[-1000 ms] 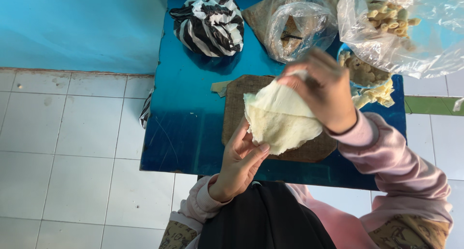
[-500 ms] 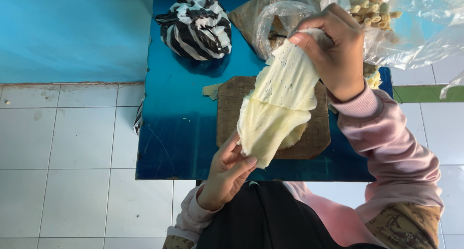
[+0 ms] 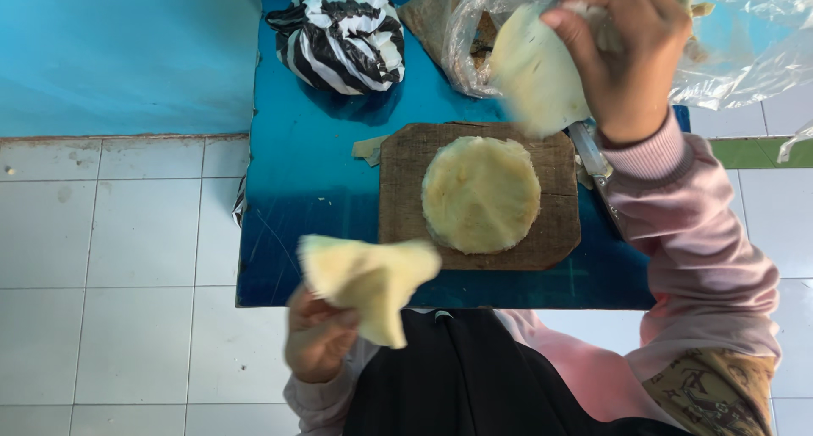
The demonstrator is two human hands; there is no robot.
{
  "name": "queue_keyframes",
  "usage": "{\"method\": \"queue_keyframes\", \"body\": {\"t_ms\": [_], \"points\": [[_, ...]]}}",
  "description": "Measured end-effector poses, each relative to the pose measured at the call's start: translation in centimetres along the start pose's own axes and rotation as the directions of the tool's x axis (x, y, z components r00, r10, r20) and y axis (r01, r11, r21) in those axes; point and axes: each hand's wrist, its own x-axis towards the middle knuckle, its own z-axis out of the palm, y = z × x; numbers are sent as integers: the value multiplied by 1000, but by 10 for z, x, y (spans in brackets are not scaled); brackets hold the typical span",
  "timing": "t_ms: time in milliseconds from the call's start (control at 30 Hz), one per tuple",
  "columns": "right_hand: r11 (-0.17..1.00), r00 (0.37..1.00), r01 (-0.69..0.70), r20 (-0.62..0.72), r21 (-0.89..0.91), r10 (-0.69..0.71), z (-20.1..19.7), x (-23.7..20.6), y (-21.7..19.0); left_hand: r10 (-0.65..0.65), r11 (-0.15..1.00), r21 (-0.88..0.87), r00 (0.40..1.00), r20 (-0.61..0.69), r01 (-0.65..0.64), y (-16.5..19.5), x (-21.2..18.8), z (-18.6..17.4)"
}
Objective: The person peels a thin translucent layer off round flat dough discs on a wooden board, stacking the peeled sheets aside. They then use a knife to cut the discs into smaller pieces, fold the pieces, and stack the cut pieces on the table.
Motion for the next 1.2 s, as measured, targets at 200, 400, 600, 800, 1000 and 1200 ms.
{"method": "queue_keyframes", "body": {"t_ms": [200,400,600,800,1000,1200], "points": [[882,979,199,129,-427,-158,-17,3,-48,206,978,-16,969,-138,-210,19,-12,-27],[916,904,-366,295,164,308,-8,-38,-74,157,985,-55,979,-128,-165,9,11,-26],[867,815,-481,431,133,386,72,-80,-49,54,997,-45,992,-114,-59,-4,23,-23],[883,799,-469,435,22,414,70,-93,-41,14,999,-30,999,-35,-15,-10,32,-24],[896,779,-434,464,-89,423,50,-83,-46,-6,1000,-5,998,-68,6,-9,34,-18],[953,838,-137,482,-271,257,40,-84,-55,-38,999,11,995,-89,39,-9,35,-8]]}}
